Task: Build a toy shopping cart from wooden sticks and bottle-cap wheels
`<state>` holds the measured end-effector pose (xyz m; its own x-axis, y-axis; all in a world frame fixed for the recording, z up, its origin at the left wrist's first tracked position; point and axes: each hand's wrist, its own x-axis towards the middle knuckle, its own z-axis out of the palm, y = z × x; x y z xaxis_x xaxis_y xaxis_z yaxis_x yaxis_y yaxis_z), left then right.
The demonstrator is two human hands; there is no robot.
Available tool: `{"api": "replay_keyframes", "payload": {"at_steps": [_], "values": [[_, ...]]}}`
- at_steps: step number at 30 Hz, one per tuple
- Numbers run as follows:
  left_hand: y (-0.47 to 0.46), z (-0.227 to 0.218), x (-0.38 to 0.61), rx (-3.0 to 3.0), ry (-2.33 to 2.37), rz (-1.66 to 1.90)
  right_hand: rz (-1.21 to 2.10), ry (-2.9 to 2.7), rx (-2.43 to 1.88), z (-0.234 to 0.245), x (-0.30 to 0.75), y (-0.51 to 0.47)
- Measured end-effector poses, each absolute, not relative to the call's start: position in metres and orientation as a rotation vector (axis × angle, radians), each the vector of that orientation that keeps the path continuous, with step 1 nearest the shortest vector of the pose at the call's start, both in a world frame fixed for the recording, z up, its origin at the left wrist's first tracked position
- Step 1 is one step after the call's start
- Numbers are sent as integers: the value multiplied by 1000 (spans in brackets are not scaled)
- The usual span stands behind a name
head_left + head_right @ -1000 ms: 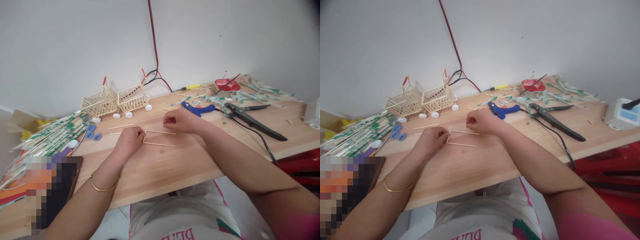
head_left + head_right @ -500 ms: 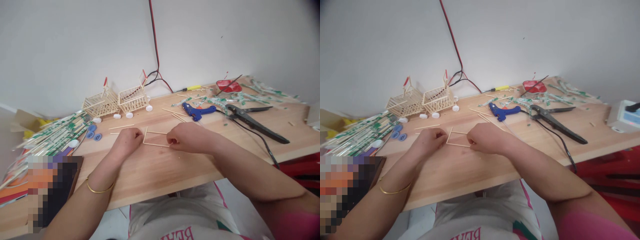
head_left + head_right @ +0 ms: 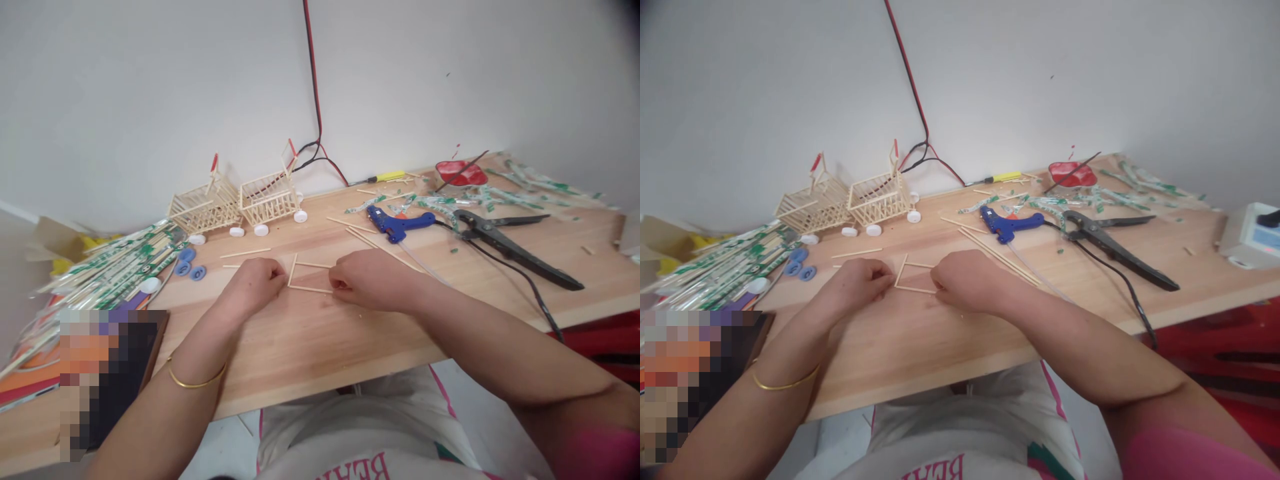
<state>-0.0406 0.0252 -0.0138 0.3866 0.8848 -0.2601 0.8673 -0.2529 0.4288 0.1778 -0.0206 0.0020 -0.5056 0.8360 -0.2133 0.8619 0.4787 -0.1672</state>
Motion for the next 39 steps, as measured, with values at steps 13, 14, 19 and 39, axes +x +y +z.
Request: {"api": "replay_keyframes", "payload": {"at_steps": [13, 14, 19, 39], "values": [[26, -8, -45, 2116, 1449, -58, -341, 2538, 1490, 6, 176, -22], [26, -7, -45, 2102, 1445, -65, -341, 2533, 1491, 6, 175, -22], [23, -7, -46, 2089, 1425, -64, -336, 2539, 1488, 5, 175, -21], [23, -12, -46, 2150, 1437, -30, -349, 2554, 1490, 4, 172, -21]]}}
